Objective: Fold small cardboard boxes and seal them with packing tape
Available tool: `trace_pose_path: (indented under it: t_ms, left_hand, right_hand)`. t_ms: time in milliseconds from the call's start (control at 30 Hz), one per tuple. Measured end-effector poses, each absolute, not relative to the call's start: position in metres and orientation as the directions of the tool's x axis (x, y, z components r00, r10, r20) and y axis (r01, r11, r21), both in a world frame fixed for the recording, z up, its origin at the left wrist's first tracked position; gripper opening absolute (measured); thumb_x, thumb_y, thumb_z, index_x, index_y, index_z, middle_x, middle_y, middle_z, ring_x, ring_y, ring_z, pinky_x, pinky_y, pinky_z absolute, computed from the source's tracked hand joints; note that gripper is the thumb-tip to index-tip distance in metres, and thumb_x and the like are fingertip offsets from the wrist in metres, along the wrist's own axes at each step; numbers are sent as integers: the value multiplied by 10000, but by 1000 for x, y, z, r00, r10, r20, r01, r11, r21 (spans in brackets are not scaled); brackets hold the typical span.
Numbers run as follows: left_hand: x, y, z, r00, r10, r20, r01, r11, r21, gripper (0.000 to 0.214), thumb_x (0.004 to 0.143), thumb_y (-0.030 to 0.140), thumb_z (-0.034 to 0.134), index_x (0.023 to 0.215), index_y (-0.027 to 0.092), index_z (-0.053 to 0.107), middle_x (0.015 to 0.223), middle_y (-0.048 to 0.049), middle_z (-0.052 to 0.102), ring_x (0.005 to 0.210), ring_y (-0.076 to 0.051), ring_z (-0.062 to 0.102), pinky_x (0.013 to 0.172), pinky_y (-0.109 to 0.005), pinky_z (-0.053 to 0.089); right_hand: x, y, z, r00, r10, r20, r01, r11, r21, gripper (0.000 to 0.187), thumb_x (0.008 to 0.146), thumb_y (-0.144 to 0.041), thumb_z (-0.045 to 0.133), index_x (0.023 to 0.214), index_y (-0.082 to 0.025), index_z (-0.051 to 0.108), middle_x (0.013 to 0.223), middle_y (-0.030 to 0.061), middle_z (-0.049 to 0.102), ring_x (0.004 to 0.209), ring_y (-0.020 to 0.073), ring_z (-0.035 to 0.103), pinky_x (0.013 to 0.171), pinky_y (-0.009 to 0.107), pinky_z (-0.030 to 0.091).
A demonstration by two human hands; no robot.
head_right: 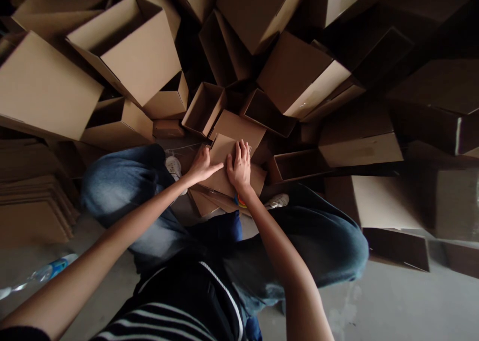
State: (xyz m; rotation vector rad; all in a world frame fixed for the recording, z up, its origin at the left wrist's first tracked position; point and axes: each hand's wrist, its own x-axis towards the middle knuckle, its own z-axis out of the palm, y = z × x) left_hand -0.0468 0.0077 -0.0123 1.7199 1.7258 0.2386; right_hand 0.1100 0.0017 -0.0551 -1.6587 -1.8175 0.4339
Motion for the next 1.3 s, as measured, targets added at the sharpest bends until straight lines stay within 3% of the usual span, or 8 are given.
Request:
trace_pose_path:
  t_ms: [167, 400, 633, 767, 1067, 1300]
  left_hand:
    - [-44, 6, -11, 65, 949, -308, 836, 117, 537, 558, 933, 459, 556, 1341, 112, 398, 1353, -229, 557, 1240, -339, 585, 984, -410, 481]
    - [-43, 7, -11, 48, 947, -318, 838, 135, 528, 528, 932, 475, 538, 1317, 139, 403, 1351, -214, 565, 1234, -327, 592, 983, -400, 479]
    - [-48, 10, -3, 113, 928, -356, 803, 126, 583, 700, 812, 525, 679, 1308, 132, 377, 1390, -241, 527, 1308, -358, 524, 1017, -419, 452]
    - [-48, 10, -4, 108, 926, -362, 805, 132, 578, 747, 789, 563, 706, 1313, 139, 384, 1385, -236, 530, 1267, -346, 564, 984, -394, 466]
    - [-46, 7, -6, 112, 934, -339, 847, 88, 524, 653, 950, 457, 530, 1424, 53, 336, 1430, -270, 501, 1281, -338, 565, 1013, -386, 459]
    - [-44, 7, -5, 84, 939, -332, 865, 98, 493, 614, 963, 425, 520, 1422, 64, 333, 1409, -254, 527, 1261, -332, 585, 995, -382, 474]
  right_hand:
    - [110, 2, -55, -6, 973, 229, 767, 151, -623, 573, 994, -385, 349, 1510, -137, 371, 1589, 175, 354, 1527, 296, 217, 1217, 598, 256]
    - [110, 2, -58, -4, 969, 245, 771, 160, -617, 572, 997, -393, 346, 1518, -157, 360, 1587, 169, 358, 1527, 291, 221, 1211, 606, 268]
    - [110, 2, -57, -6, 970, 244, 777, 158, -609, 570, 1000, -390, 340, 1501, -121, 379, 1581, 187, 360, 1526, 298, 222, 1216, 594, 269]
    - [111, 1, -56, -7, 972, 236, 774, 155, -614, 566, 1001, -396, 336, 1511, -152, 369, 1589, 167, 356, 1526, 298, 222, 1210, 614, 266]
    - [110, 2, -55, -2, 973, 231, 761, 152, -631, 568, 994, -374, 359, 1496, -110, 388, 1584, 192, 361, 1526, 292, 218, 1224, 580, 256]
    - [110, 2, -55, -8, 971, 238, 767, 159, -621, 571, 998, -376, 356, 1503, -111, 379, 1581, 188, 360, 1524, 294, 218, 1223, 577, 260]
